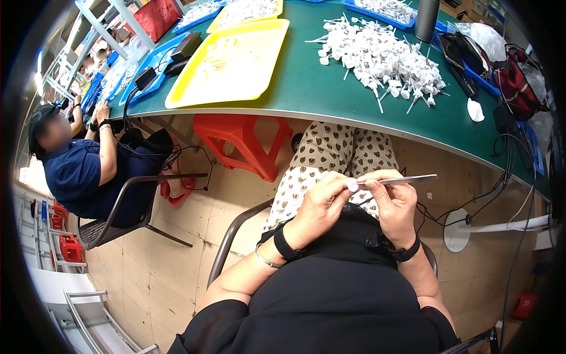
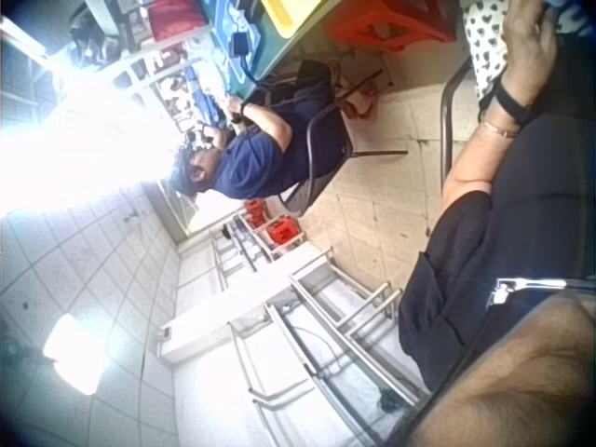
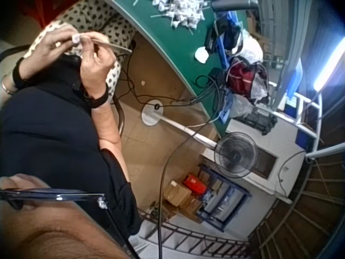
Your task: The person sits at a green workbench in a factory setting, using tweezers to manipulate small white plastic components. They repeatedly pick up a component, adjust it with the tool, and place it into a yellow tray. Another worker is visible in the background performing similar tasks.
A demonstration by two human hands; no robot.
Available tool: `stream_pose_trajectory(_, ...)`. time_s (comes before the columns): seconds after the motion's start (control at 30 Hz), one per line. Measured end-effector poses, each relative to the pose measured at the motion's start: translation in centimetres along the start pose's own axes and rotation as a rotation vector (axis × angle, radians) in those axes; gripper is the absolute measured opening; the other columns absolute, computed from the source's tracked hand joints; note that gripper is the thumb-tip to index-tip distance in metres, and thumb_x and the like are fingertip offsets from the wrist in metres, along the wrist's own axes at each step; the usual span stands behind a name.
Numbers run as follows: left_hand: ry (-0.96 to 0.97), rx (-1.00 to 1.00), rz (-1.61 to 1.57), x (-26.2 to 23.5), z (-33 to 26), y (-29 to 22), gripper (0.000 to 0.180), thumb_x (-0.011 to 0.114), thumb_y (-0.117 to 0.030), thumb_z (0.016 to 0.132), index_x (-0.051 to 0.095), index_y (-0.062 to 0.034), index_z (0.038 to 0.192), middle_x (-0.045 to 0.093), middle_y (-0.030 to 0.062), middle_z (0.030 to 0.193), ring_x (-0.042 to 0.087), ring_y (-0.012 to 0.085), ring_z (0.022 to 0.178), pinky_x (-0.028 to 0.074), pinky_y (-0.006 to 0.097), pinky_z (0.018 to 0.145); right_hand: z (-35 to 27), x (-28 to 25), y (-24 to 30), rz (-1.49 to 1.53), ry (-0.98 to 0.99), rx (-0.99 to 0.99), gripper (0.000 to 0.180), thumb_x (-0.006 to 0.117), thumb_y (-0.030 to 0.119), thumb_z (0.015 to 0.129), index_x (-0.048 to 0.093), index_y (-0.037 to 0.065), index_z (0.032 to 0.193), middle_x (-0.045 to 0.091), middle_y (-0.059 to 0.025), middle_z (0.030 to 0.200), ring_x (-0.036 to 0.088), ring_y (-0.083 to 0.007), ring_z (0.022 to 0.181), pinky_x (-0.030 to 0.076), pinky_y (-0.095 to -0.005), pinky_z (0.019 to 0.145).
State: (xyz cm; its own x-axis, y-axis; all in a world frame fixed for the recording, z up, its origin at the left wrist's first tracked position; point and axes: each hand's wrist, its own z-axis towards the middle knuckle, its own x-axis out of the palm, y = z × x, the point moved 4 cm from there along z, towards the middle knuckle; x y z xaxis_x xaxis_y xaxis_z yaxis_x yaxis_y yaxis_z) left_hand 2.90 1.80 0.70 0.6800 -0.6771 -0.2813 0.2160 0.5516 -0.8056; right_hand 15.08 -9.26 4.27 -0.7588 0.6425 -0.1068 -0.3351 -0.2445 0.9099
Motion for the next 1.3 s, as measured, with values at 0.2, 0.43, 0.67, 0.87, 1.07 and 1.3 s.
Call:
stream_pose_trajectory(0.2, 0.001, -0.006, 0.007, -0.06, 0.05, -0.23, 0.015, 0.069, 0.004, 0.094, 0.069, -0.0001, 0.108, 0.067, 0.009, 0.093, 0.065, 0.0228, 0.084, 0.052, 0.032, 0.075, 0.11, -0.02, 0.43, -0.092, 0.076, -0.069, 0.012, 0.069, 0.007, 0.101, 0.072, -0.004, 0.104, 0.074, -0.0077, 0.095, 0.068, -0.0122, 0.083, 0.053, -0.0251, 0.073)
stream_pose_trajectory(0.43, 0.016, -0.027, 0.007, -0.08, 0.08, -0.25, 0.014, 0.069, 0.004, 0.094, 0.069, 0.0006, 0.108, 0.066, 0.009, 0.091, 0.064, 0.0223, 0.082, 0.052, 0.032, 0.074, -0.05, -0.01, 0.27, -0.057, 0.069, -0.011, 0.015, 0.067, 0.009, 0.103, 0.07, -0.005, 0.107, 0.074, -0.0084, 0.099, 0.067, -0.0109, 0.086, 0.054, -0.0246, 0.076)
stream_pose_trajectory(0.67, 0.015, -0.014, 0.012, -0.04, 0.05, -0.17, 0.013, 0.069, 0.002, 0.095, 0.069, 0.0007, 0.108, 0.067, 0.0091, 0.091, 0.064, 0.0225, 0.083, 0.052, 0.032, 0.074, -0.07, 0.01, 0.25, -0.05, 0.067, 0.011, 0.015, 0.066, 0.008, 0.103, 0.07, -0.006, 0.107, 0.075, -0.0094, 0.1, 0.07, -0.0128, 0.09, 0.056, -0.0259, 0.081)
stream_pose_trajectory(0.87, 0.017, -0.013, 0.027, -0.07, 0.02, -0.2, 0.015, 0.069, 0.004, 0.095, 0.069, 0.0001, 0.109, 0.067, 0.0094, 0.092, 0.065, 0.0231, 0.084, 0.053, 0.032, 0.075, -0.09, 0.08, 0.12, -0.036, 0.039, 0.022, 0.014, 0.068, 0.009, 0.102, 0.072, -0.004, 0.105, 0.075, -0.0084, 0.097, 0.07, -0.0135, 0.086, 0.056, -0.0264, 0.078)
stream_pose_trajectory(1.07, 0.014, -0.012, 0.024, 0.0, -0.01, -0.15, 0.016, 0.07, 0.004, 0.094, 0.069, -0.0005, 0.109, 0.068, 0.0098, 0.093, 0.066, 0.0236, 0.084, 0.053, 0.033, 0.075, -0.04, 0.29, 0.04, -0.009, -0.003, 0.016, 0.012, 0.07, 0.008, 0.1, 0.073, -0.003, 0.102, 0.075, -0.0064, 0.093, 0.069, -0.0126, 0.082, 0.055, -0.0259, 0.074)
stream_pose_trajectory(1.3, 0.029, -0.033, 0.007, 0.09, -0.16, 0.0, 0.017, 0.069, 0.003, 0.093, 0.07, -0.0029, 0.109, 0.067, 0.0118, 0.098, 0.067, 0.0304, 0.088, 0.054, 0.036, 0.076, -0.02, 0.07, 0.66, -0.105, 0.035, -0.017, 0.014, 0.068, 0.009, 0.102, 0.073, -0.005, 0.101, 0.074, -0.0065, 0.095, 0.067, -0.0108, 0.081, 0.052, -0.0242, 0.072)
